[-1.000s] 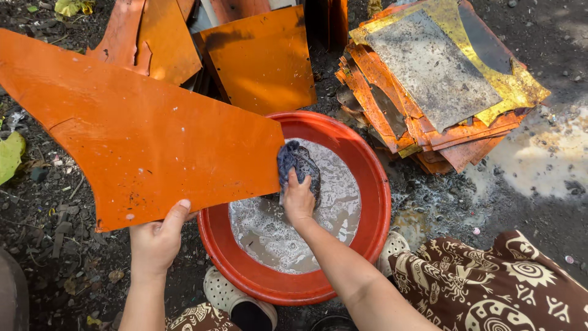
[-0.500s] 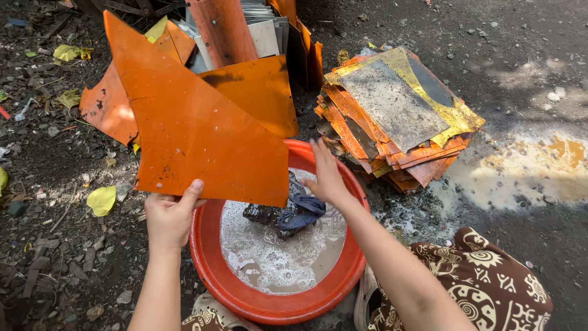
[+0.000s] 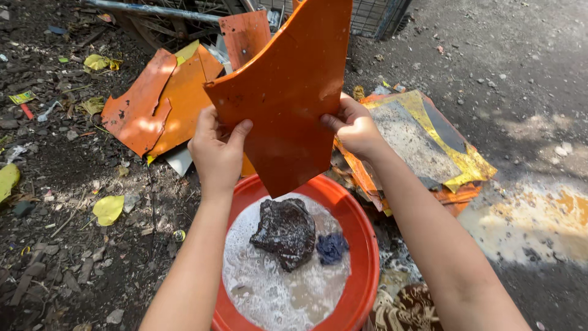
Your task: The person washes several orange and grey metal sheets one at a time using a blue cloth and soapy water in a red basin. They scrub both sides of each sheet, rinse the cloth, and place the cleaned sheets aside.
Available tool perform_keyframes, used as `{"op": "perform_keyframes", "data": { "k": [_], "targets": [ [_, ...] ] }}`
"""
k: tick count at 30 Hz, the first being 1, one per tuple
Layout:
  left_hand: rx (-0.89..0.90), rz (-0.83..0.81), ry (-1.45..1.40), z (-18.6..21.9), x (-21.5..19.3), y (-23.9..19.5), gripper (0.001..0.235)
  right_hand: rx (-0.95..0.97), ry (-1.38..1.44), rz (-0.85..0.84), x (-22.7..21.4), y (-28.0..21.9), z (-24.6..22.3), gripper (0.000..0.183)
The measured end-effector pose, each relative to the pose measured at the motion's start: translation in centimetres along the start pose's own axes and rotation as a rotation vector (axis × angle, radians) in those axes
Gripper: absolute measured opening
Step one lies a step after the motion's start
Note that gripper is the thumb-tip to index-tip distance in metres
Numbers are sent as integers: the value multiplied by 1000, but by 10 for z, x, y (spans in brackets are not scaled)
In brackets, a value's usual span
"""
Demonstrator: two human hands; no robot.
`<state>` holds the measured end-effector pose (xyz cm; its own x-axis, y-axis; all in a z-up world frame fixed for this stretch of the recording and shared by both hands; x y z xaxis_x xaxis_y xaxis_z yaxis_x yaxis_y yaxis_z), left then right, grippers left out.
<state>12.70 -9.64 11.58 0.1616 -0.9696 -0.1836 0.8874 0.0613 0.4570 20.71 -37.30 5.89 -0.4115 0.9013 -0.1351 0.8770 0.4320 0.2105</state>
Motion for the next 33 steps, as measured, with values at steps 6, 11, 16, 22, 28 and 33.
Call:
{"op": "perform_keyframes", "data": {
  "k": [6,11,16,22,28,33],
  "targets": [
    [-10,225,111,-68,12,-5,38,-276,37,100,-17,73,26,36],
    [-347,250,19,-188,21,-78,35,-171,133,152,-12,131,102,33],
    [-545,199,69,-253,54,-131,37,121,77,315,16,137,206,63],
    [-661,-49,153,-284,82,-181,35,473,8,76,21,54,321,82],
    [-722,-112,160,-303,105,-226,35,553,-326,-60,-67,-69,333,46],
    [-749,-194,101,-318,134,-267,34,425,-766,649,-183,-171,297,35]
  ]
}}
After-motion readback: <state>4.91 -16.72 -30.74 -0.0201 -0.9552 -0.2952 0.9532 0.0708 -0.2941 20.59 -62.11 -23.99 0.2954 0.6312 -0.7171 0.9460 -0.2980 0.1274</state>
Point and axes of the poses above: each hand's wrist, its own y-axis towards the middle knuckle, its own x-axis out of the palm, z = x × y, the point moved 2 cm from there along y, towards the middle knuckle, and after that the axes turned 12 degrees about -z, right-handed, at the moved point
